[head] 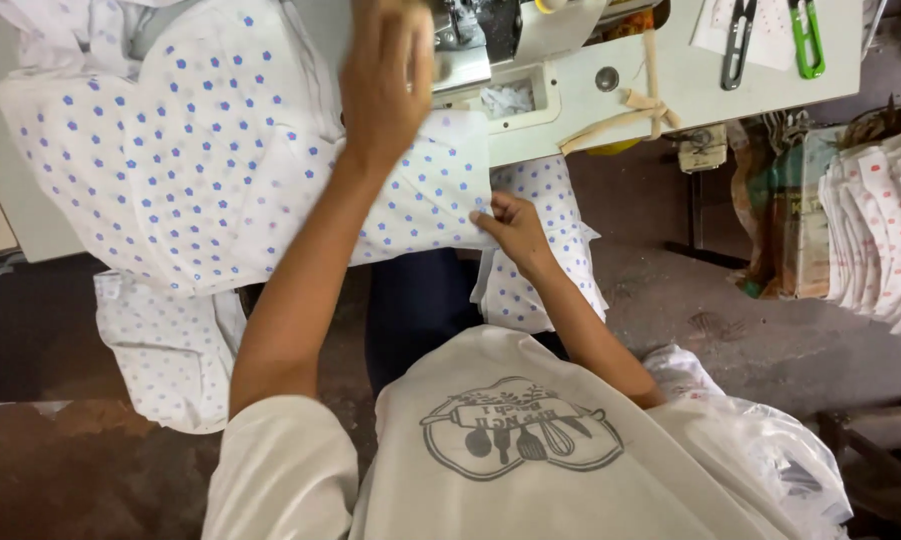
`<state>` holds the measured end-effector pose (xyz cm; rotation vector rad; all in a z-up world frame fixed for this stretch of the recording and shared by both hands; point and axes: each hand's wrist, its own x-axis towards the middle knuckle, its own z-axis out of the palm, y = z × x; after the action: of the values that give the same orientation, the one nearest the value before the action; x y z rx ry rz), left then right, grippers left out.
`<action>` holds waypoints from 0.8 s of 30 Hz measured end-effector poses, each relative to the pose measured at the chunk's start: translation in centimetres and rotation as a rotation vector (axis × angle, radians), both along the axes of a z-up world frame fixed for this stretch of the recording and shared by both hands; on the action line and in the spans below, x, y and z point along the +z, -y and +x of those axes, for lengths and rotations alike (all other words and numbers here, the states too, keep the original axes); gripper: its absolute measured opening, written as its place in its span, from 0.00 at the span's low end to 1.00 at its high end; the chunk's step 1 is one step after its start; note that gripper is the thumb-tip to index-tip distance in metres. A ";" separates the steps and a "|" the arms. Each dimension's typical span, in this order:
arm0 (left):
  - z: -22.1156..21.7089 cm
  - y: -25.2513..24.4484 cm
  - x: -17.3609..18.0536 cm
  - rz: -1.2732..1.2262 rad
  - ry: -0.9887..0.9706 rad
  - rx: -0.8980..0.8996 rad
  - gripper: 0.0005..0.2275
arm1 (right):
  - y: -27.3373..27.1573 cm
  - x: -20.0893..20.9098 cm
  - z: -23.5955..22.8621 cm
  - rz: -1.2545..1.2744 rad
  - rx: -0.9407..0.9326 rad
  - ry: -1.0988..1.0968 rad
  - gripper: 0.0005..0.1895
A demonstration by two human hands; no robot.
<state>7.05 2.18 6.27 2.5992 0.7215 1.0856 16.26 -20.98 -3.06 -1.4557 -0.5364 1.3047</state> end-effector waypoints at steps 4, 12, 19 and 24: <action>-3.6 6.5 -4.2 0.043 -0.037 -0.131 0.08 | 0.1 1.2 -1.5 -0.074 -0.018 0.030 0.12; -4.8 5.1 -7.2 -0.005 0.110 -0.039 0.05 | 1.3 -1.8 -1.9 -0.066 0.006 0.181 0.10; -2.1 1.2 4.3 -0.077 0.110 0.129 0.13 | -0.6 7.8 -0.1 0.050 -0.031 0.089 0.05; -0.3 -0.6 2.5 -0.063 0.076 0.216 0.07 | -1.2 7.1 1.6 0.030 -0.044 0.131 0.07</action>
<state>6.73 2.74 8.74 2.4558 1.0201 1.1934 17.84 -19.82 4.00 -1.5269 -0.6040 1.1680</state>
